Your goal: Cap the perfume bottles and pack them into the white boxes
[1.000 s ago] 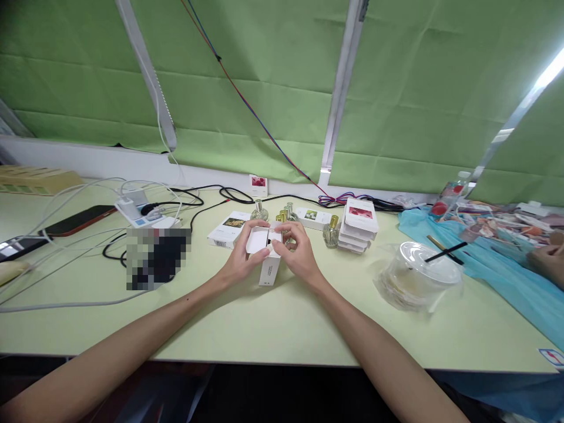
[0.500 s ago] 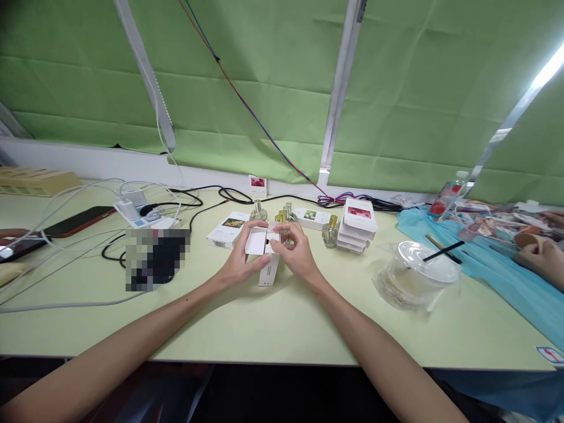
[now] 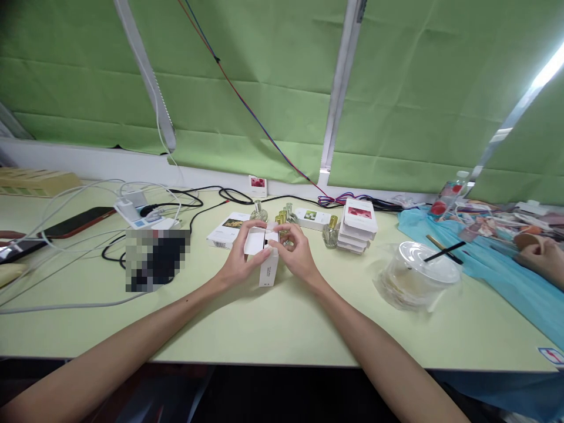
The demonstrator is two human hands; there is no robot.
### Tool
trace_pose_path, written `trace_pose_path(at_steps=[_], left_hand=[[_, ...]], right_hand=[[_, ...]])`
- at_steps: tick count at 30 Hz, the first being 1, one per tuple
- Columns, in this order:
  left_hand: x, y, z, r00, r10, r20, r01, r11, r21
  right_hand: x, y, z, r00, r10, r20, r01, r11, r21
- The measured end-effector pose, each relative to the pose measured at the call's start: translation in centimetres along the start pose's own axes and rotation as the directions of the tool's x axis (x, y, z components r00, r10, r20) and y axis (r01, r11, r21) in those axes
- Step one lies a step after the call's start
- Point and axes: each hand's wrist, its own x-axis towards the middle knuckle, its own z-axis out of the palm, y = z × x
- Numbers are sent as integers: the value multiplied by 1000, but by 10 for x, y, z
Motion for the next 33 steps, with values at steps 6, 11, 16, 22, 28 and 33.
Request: trace_pose_path(at_steps=[6, 11, 16, 22, 28, 33], left_hand=[[0, 1, 0, 1000, -13, -8, 13, 1000, 2], [0, -2, -1, 1000, 20, -19, -20, 1000, 19], [2, -3, -2, 998, 54, -31, -52, 998, 44], [2, -6, -2, 996, 73, -51, -69, 994, 80], [3, -5, -3, 996, 67, -66, -58, 990, 127], [5, -4, -4, 994, 93, -64, -82, 985, 154]], right_hand=[[0, 3, 0, 1000, -18, 3, 18, 1000, -7], [-1, 2, 2, 1000, -11, 2, 11, 999, -35], [-2, 2, 2, 1000, -9, 15, 9, 999, -46], [-3, 2, 1, 999, -34, 6, 34, 999, -40], [-2, 4, 2, 999, -37, -23, 37, 999, 38], [-2, 5, 1, 999, -50, -22, 50, 998, 23]])
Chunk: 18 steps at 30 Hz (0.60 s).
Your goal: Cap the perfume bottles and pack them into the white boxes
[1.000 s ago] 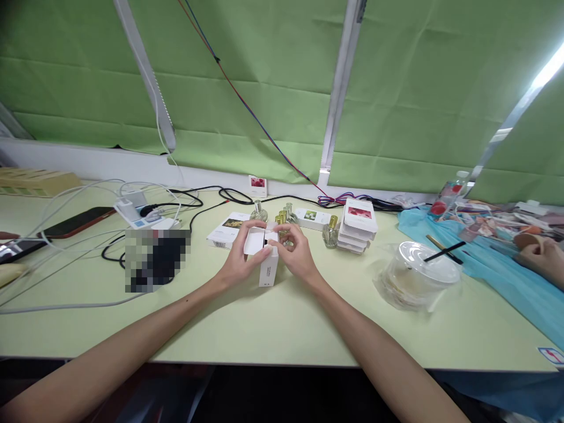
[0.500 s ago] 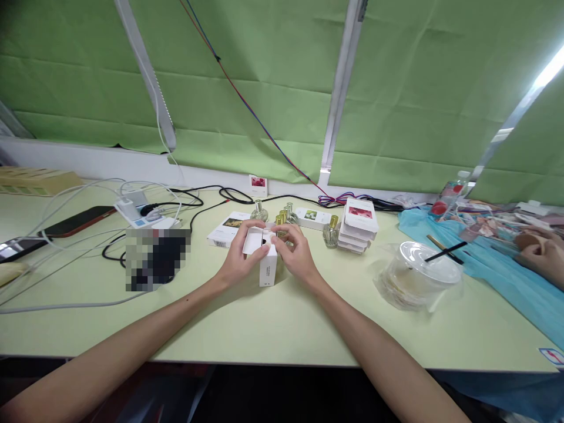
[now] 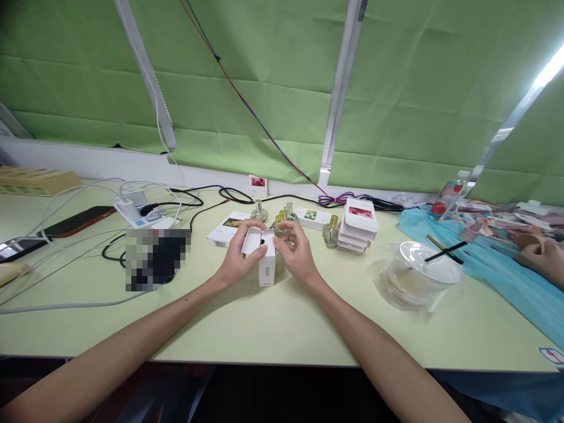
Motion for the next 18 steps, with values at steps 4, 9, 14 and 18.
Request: trace_pose_path(at_steps=[4, 9, 14, 18], left_hand=[[1, 1, -1, 1000, -11, 13, 11, 1000, 28], [3, 4, -2, 1000, -15, 27, 14, 999, 42], [3, 4, -2, 999, -27, 33, 25, 999, 48], [1, 3, 0, 999, -21, 29, 21, 1000, 15]], right_hand=[[-1, 0, 0, 1000, -9, 11, 10, 999, -35], [-2, 0, -1, 1000, -18, 24, 20, 998, -67], [-2, -1, -2, 998, -4, 58, 9, 995, -98], [-1, -4, -2, 998, 8, 59, -3, 996, -88]])
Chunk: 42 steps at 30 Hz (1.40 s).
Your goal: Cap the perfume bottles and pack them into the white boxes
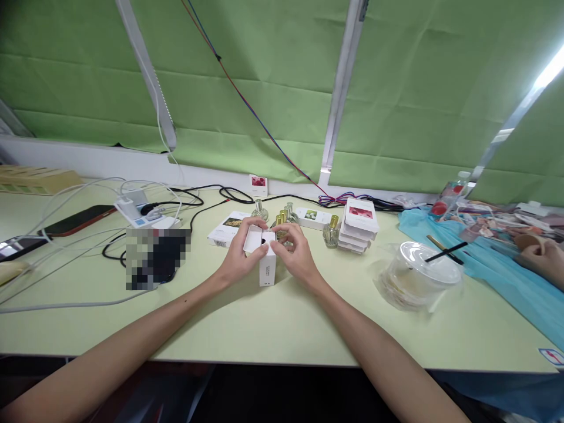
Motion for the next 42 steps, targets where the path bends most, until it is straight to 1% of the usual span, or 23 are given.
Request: trace_pose_path(at_steps=[4, 10, 17, 22, 27, 32, 35, 40, 42], left_hand=[[-2, -1, 2, 1000, -12, -14, 12, 999, -40], [-3, -1, 3, 998, -66, -2, 66, 994, -90], [-1, 4, 1, 999, -33, -3, 34, 999, 7], [-2, 4, 2, 999, -37, 23, 37, 999, -4], [-2, 1, -2, 998, -21, 59, 23, 999, -26], [-2, 3, -5, 994, -80, 81, 81, 997, -9], [-1, 3, -4, 993, -75, 92, 76, 997, -6], [-2, -2, 1, 997, -59, 49, 63, 993, -102], [-2, -3, 3, 998, -51, 31, 54, 992, -112]], right_hand=[[0, -2, 0, 1000, 8, 7, -8, 1000, 18], [1, -2, 0, 1000, 21, 16, -21, 999, 25], [1, -1, 0, 999, 24, 22, -25, 999, 41], [0, 0, 1, 1000, 17, 21, -18, 999, 50], [0, 0, 2, 999, 32, 27, -33, 998, 52], [-1, -1, 4, 999, 41, 25, -43, 997, 69], [-1, -2, 6, 999, 50, 8, -51, 997, 60], [-1, -1, 7, 1000, 27, -9, -27, 999, 40], [-1, 0, 7, 1000, 17, -18, -17, 1000, 21]])
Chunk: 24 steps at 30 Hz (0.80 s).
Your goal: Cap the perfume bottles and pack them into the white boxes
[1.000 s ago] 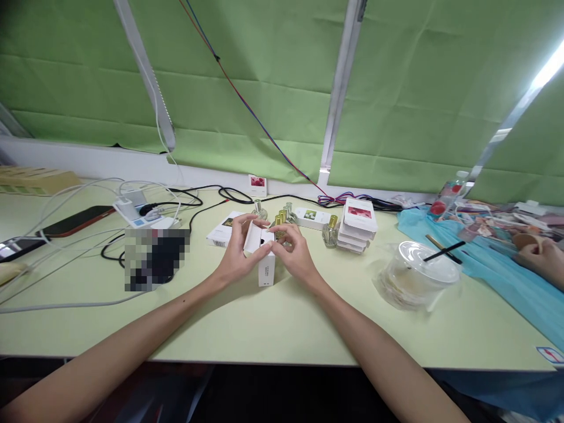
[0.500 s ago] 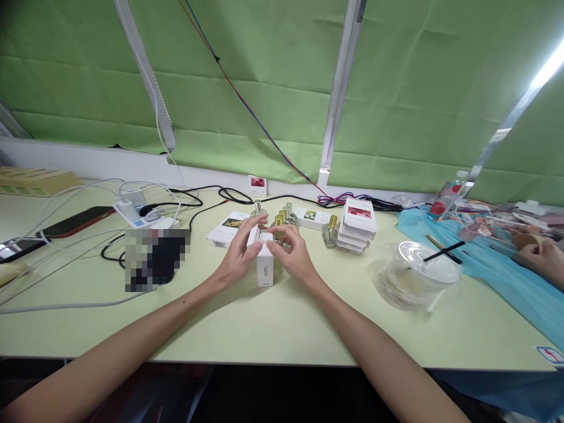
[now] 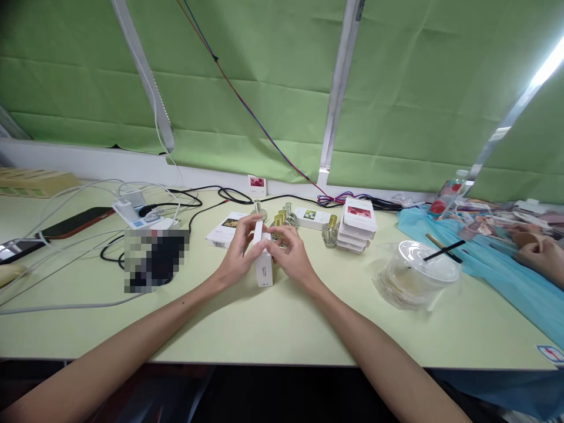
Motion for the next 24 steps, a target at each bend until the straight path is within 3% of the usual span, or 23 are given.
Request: trace_pose_path(at_steps=[11, 24], left_hand=[[0, 1, -1, 999, 23, 40, -30, 983, 181], [1, 6, -1, 996, 78, 51, -89, 956, 280]], right_hand=[[-2, 3, 4, 1000, -16, 6, 15, 999, 49], [-2, -1, 5, 999, 42, 7, -42, 987, 156]])
